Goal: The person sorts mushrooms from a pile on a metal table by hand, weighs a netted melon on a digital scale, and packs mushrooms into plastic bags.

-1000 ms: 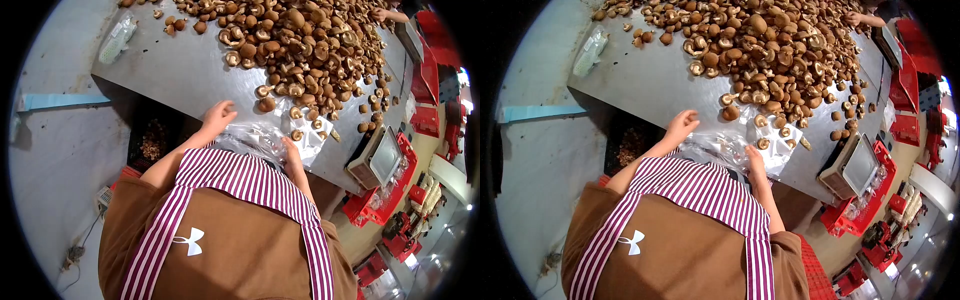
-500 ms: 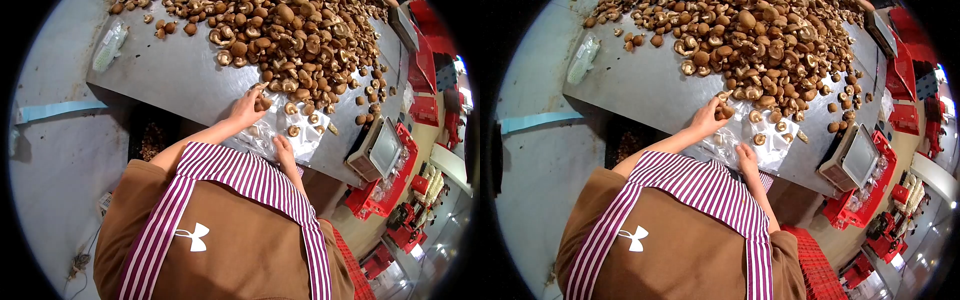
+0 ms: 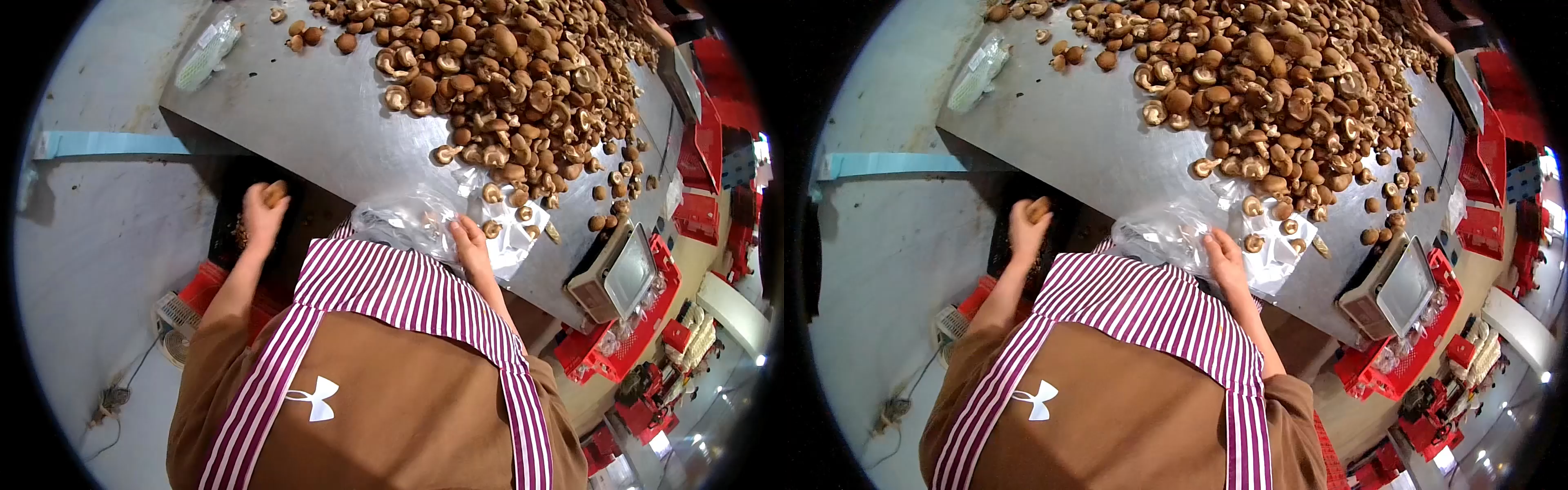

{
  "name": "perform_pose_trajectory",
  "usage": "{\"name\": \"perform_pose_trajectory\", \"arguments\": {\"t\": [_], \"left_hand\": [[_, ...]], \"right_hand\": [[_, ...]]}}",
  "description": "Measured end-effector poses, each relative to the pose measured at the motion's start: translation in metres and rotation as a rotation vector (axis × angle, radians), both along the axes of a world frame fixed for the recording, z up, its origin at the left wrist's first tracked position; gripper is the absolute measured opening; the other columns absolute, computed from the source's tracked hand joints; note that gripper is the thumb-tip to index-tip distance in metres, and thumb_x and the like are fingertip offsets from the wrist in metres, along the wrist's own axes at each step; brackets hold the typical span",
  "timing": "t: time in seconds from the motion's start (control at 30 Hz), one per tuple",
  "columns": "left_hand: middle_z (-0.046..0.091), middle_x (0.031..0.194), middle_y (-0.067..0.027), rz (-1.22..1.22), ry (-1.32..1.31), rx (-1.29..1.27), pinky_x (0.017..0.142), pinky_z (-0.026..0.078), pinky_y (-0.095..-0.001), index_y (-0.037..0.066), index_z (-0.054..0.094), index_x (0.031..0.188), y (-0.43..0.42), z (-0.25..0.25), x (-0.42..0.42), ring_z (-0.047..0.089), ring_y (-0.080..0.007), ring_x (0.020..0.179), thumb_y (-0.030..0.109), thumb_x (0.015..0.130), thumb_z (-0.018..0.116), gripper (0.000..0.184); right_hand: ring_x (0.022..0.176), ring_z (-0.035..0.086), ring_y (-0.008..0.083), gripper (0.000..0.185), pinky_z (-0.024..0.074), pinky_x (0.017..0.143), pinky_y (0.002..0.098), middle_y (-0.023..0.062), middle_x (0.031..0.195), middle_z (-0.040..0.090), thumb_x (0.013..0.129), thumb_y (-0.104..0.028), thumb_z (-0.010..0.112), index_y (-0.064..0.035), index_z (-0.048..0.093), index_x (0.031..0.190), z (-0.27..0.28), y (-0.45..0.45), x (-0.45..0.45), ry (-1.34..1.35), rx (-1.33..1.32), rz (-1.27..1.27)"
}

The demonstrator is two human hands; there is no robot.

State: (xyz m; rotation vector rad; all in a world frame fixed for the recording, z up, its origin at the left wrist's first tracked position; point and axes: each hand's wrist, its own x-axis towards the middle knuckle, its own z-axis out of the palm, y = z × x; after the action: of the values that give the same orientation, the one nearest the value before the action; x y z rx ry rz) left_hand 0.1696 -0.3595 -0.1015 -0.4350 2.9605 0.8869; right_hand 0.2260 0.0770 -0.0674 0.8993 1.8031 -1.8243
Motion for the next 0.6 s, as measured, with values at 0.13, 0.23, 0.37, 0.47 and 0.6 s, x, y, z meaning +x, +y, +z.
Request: {"name": "perform_pose_trajectory", "arguments": {"t": [0.13, 0.23, 0.37, 0.47, 0.6], "left_hand": [[0.047, 0.136, -0.0248, 0.178, -0.636, -0.383, 0.097, 0.049, -0.0465, 0.005, 0.034, 0.145, -0.161, -0.039, 0.091, 0.055, -0.0433, 0.115, 0.024, 0.072, 0.081, 0.089], [0.056, 0.127, -0.0236, -0.031, -0.385, -0.265, 0.101, 0.047, -0.0458, 0.004, 0.041, 0.144, -0.169, -0.061, 0.085, 0.055, -0.0426, 0.117, 0.025, 0.076, 0.078, 0.081], [0.057, 0.135, -0.0176, -0.116, -0.266, 0.687, 0.105, 0.043, -0.0356, 0.004, 0.056, 0.134, 0.031, 0.036, -0.026, 0.053, -0.0252, 0.128, 0.018, 0.084, 0.075, 0.056], [0.064, 0.121, -0.0108, -0.759, -0.241, 0.523, 0.101, 0.045, -0.0362, 0.003, 0.061, 0.123, 0.125, 0.104, -0.057, 0.059, -0.0211, 0.115, 0.023, 0.079, 0.077, 0.051], [0.062, 0.068, -0.0072, -0.829, -0.699, 0.530, 0.065, 0.045, -0.0316, 0.002, 0.068, 0.076, 0.130, 0.078, -0.047, 0.057, -0.0167, 0.065, 0.038, 0.080, 0.078, 0.038]], "right_hand": [[0.089, 0.059, 0.0097, 0.036, 0.0468, 0.078, 0.0240, 0.0039, 0.104, 0.069, 0.099, -0.023, 0.060, -0.0003, 0.061, 0.127, 0.021, -0.016, -0.015, 0.125, -0.018, 0.213], [0.097, 0.065, 0.0201, 0.032, 0.0493, 0.088, 0.0313, 0.0136, 0.104, 0.070, 0.099, -0.018, 0.058, 0.0018, 0.061, 0.124, 0.043, -0.031, -0.028, 0.255, -0.010, 0.401], [0.089, 0.064, 0.0222, 0.028, 0.0504, 0.079, 0.0339, 0.0140, 0.103, 0.070, 0.100, -0.017, 0.056, 0.0010, 0.064, 0.120, 0.058, -0.054, -0.039, 0.426, 0.071, 0.689], [0.079, 0.062, 0.0151, 0.025, 0.0497, 0.069, 0.0283, 0.0101, 0.095, 0.070, 0.100, -0.018, 0.056, -0.0001, 0.066, 0.114, 0.071, -0.063, -0.040, 0.469, -0.138, 0.662], [0.063, 0.054, 0.0043, 0.020, 0.0437, 0.056, 0.0199, -0.0004, 0.084, 0.068, 0.101, -0.019, 0.054, -0.0060, 0.068, 0.104, 0.092, -0.032, -0.022, -0.052, -0.322, 0.242]]}}
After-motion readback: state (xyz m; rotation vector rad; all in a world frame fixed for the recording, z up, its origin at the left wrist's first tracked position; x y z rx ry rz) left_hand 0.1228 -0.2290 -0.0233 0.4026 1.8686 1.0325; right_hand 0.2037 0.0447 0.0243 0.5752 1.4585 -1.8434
